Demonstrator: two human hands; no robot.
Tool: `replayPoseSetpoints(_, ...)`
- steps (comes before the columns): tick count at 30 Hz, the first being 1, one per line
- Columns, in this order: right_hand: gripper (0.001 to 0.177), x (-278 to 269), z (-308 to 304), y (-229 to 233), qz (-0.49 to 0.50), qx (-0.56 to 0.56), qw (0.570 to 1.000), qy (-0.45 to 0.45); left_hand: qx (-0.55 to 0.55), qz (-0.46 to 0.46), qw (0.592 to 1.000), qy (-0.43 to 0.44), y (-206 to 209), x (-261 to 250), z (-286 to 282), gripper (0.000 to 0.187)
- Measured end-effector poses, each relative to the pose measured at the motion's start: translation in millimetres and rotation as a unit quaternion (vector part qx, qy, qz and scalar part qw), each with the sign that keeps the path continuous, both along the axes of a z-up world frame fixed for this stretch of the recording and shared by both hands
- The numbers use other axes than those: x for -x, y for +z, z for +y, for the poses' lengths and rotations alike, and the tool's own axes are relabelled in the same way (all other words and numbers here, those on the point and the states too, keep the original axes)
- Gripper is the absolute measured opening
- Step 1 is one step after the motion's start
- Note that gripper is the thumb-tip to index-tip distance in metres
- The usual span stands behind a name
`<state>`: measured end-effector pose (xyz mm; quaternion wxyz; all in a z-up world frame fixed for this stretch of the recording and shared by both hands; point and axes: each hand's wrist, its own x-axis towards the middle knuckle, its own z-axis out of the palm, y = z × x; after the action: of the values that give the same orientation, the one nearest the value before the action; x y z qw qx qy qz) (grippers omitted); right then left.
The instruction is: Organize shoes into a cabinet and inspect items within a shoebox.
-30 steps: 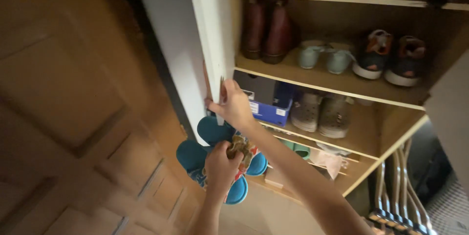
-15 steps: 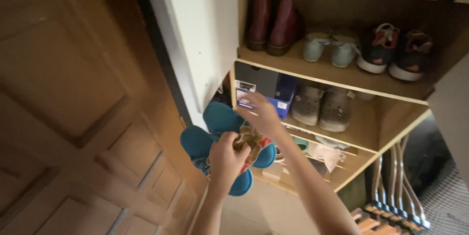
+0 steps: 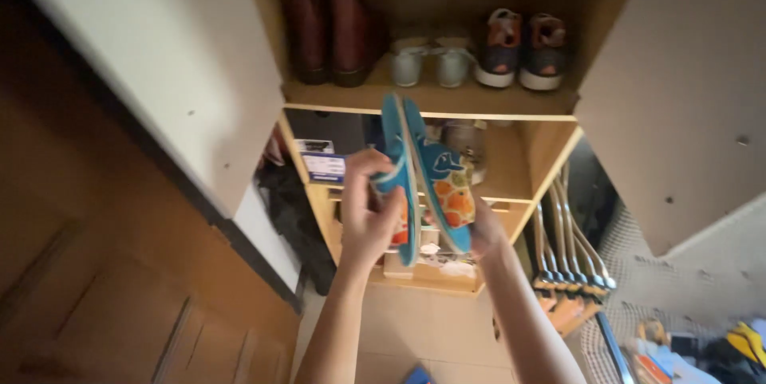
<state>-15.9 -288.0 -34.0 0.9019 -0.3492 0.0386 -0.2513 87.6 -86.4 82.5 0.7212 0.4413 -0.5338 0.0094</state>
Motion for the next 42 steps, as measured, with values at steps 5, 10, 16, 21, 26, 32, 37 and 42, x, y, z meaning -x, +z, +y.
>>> replayPoseSetpoints(5, 0.046, -11, 29, 11, -0.079, -0.098, 0.992, 0.007, 0.107, 0.120, 0.979, -0.126, -1, 0, -27, 0.045)
replayPoseSetpoints(10, 0.041, -22, 19, -3, -0.177, -0.108, 0.974, 0.087, 0.119, 0.083, 0.985, -0.091, -3, -13, -33, 0.035)
replayPoseSetpoints(16, 0.046, -37, 19, 11, -0.086, -0.116, 0.988, -0.057, 0.032, -0.088, 0.975, 0.200, -14, 5, -14, 0.052)
replayPoseSetpoints(21, 0.039, -43, 30, 50, -0.112, -0.036, 0.984, -0.138, 0.000, -0.077, 0.975, 0.206, -27, 40, -26, 0.113)
replayPoseSetpoints(26, 0.033, -24, 33, 118, -0.163, 0.058, 0.968, -0.184, 0.001, -0.020, 0.987, 0.160, 14, 44, -51, 0.100)
replayPoseSetpoints(32, 0.038, -13, -28, 170, -0.231, 0.098, 0.945, -0.209, 0.038, -0.031, 0.987, 0.155, 77, 46, -108, 0.093)
replayPoseSetpoints(37, 0.043, 18, -78, 213, -0.273, 0.121, 0.934, -0.196, 0.059, -0.198, 0.949, 0.238, 146, 50, -165, 0.089)
replayPoseSetpoints(42, 0.051, 27, -117, 246, -0.270, 0.164, 0.910, -0.268, 0.122, -0.281, 0.917, 0.254, 193, 63, -235, 0.091)
